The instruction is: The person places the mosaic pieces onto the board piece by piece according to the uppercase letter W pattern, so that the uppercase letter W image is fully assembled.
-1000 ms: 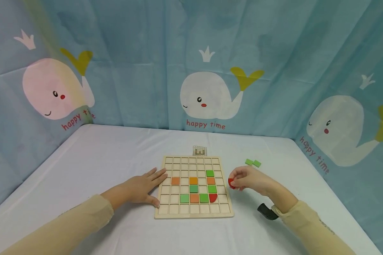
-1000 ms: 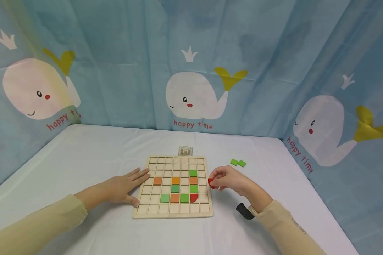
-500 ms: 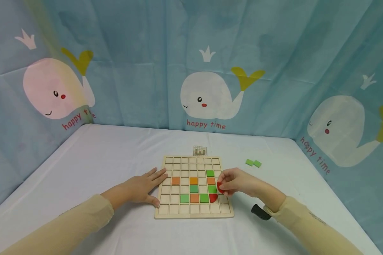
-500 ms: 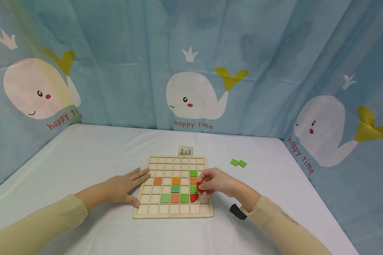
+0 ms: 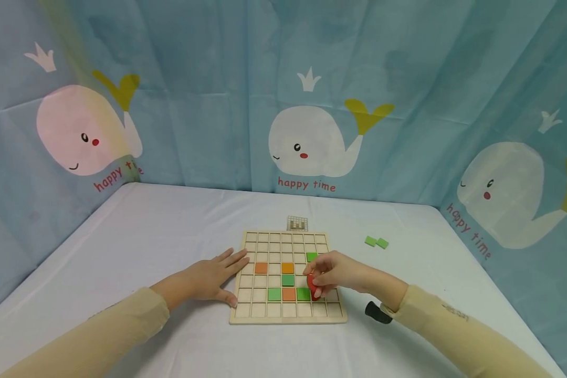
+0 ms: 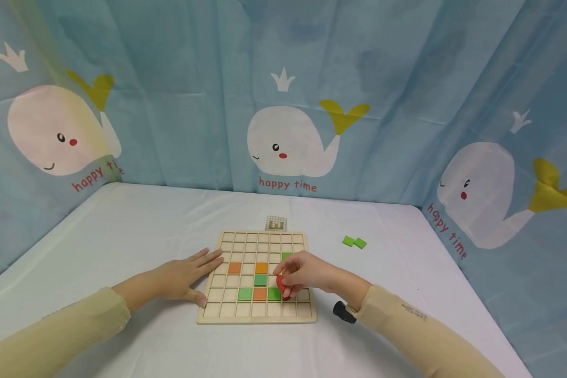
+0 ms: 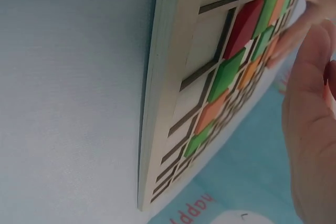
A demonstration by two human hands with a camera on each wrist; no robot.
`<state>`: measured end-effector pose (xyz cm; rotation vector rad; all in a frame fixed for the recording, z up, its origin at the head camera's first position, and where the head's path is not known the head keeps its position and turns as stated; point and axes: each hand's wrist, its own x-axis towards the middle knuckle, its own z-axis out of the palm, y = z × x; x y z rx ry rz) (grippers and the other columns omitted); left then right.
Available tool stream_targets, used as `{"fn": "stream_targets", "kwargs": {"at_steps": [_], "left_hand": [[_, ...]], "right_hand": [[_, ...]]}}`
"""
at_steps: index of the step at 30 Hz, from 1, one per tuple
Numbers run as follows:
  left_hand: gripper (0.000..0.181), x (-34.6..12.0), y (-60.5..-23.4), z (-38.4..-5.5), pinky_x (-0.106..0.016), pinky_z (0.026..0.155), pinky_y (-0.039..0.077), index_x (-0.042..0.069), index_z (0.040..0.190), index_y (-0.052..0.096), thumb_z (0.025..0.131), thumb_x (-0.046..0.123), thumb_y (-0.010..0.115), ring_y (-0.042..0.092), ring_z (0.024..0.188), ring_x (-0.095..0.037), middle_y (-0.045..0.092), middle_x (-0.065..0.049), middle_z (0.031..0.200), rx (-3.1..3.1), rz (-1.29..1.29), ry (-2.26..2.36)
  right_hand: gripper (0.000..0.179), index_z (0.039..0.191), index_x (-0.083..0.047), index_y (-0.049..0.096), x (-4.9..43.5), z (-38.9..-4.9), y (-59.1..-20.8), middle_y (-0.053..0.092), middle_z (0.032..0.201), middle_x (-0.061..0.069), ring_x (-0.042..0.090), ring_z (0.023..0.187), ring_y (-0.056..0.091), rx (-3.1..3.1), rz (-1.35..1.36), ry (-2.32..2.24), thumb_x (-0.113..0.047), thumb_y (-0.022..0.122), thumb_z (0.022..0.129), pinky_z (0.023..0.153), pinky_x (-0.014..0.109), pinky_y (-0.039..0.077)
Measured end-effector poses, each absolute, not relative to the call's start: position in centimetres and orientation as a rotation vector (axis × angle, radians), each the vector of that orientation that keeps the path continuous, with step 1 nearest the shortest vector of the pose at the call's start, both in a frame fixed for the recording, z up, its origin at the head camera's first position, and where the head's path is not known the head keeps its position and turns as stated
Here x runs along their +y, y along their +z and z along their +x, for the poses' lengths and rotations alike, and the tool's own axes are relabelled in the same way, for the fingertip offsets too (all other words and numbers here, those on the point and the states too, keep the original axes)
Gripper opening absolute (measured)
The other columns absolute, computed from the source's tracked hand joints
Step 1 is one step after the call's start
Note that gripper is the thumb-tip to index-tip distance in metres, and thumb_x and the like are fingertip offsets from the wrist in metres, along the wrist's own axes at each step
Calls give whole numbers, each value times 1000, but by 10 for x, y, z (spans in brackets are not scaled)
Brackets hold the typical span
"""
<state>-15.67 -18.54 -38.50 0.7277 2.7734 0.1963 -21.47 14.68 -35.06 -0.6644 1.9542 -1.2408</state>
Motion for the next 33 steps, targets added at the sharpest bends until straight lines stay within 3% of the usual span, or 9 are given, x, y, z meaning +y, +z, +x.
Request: {"fn": "stream_targets", "kwargs": {"at_steps": [7, 16, 25, 33], "left_hand": [[104, -185, -384, -156, -53, 96, 44, 7, 154, 25, 78, 69, 59, 17, 145, -39, 16, -10, 161, 2768, 714, 201], [104, -185, -385, -157, -53, 96, 44, 7, 154, 25, 78, 69, 59, 16, 145, -39, 15, -10, 161, 2771, 722, 199], [103, -186, -384, -157, -52, 95, 45, 7, 154, 26, 79, 69, 60, 18, 144, -39, 17, -10, 161, 2781, 721, 203], [103, -185, -384, -157, -54, 96, 44, 8, 154, 25, 79, 70, 60, 17, 144, -40, 16, -10, 161, 2769, 718, 200]], "right_hand": [[23, 113, 9, 65, 134, -215, -355, 68, 87, 8, 16, 73, 65, 1982, -704, -1216, 5, 63, 91, 71, 33, 57], [19, 107, 7, 68, 114, -218, -357, 58, 81, 7, 21, 74, 69, 1986, -746, -1162, 9, 65, 88, 71, 32, 57], [16, 101, -2, 73, 88, -225, -362, 61, 79, -4, 10, 76, 55, 2033, -1063, -989, 2, 72, 85, 68, 21, 48], [18, 104, 0, 73, 62, -226, -365, 65, 85, 3, 8, 75, 53, 2008, -1106, -956, 4, 69, 87, 69, 20, 47]]}}
